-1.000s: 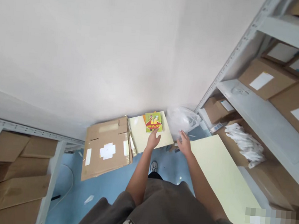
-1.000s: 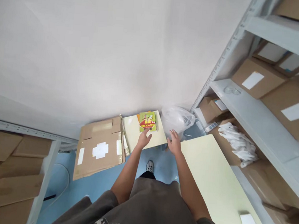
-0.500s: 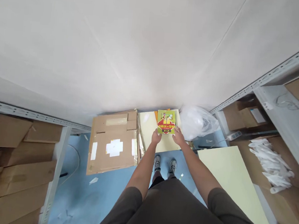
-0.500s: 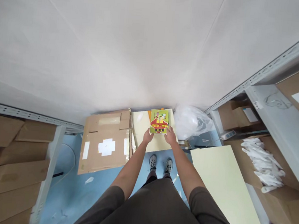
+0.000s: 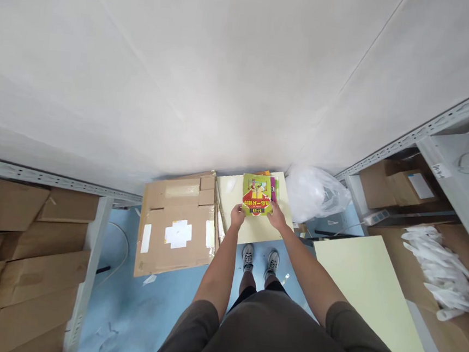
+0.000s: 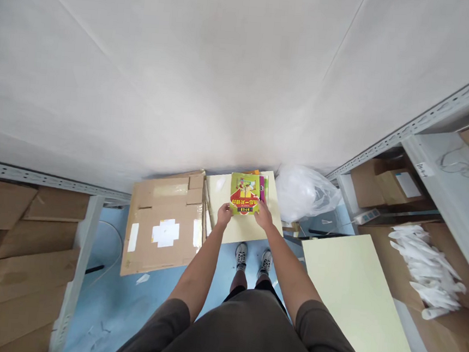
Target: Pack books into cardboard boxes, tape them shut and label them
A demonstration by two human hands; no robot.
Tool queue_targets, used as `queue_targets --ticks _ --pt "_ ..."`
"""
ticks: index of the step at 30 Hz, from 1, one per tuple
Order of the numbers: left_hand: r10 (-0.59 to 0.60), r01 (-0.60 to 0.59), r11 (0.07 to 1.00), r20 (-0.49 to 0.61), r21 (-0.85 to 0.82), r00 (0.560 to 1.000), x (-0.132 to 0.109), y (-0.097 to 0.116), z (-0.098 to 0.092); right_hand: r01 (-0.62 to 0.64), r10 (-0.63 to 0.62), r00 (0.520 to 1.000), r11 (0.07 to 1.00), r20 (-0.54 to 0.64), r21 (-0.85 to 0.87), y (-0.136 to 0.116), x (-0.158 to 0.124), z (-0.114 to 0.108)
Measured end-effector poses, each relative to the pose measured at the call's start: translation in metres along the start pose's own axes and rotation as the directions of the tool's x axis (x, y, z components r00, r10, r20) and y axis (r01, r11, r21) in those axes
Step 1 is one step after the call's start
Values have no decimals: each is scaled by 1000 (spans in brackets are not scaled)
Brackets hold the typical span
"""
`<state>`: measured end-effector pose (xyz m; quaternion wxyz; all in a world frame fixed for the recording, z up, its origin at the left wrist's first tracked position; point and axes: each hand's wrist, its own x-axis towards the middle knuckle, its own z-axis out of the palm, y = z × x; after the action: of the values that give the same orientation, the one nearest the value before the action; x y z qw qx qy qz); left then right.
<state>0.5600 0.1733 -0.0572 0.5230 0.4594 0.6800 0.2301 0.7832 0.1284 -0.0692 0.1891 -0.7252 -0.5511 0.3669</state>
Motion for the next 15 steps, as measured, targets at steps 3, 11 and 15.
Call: queue_targets --ticks 3,11,15 --pt "-33 44 982 62 -182 998 -13 8 -13 -103 125 991 952 -57 288 -16 1 -10" --pt "190 -46 907 309 -419 932 -30 74 -65 -47 86 996 656 -13 753 -59 -31 -86" --pt "329 -123 907 494 -404 805 -32 133 -70 32 76 992 605 -97 795 -70 -63 -134"
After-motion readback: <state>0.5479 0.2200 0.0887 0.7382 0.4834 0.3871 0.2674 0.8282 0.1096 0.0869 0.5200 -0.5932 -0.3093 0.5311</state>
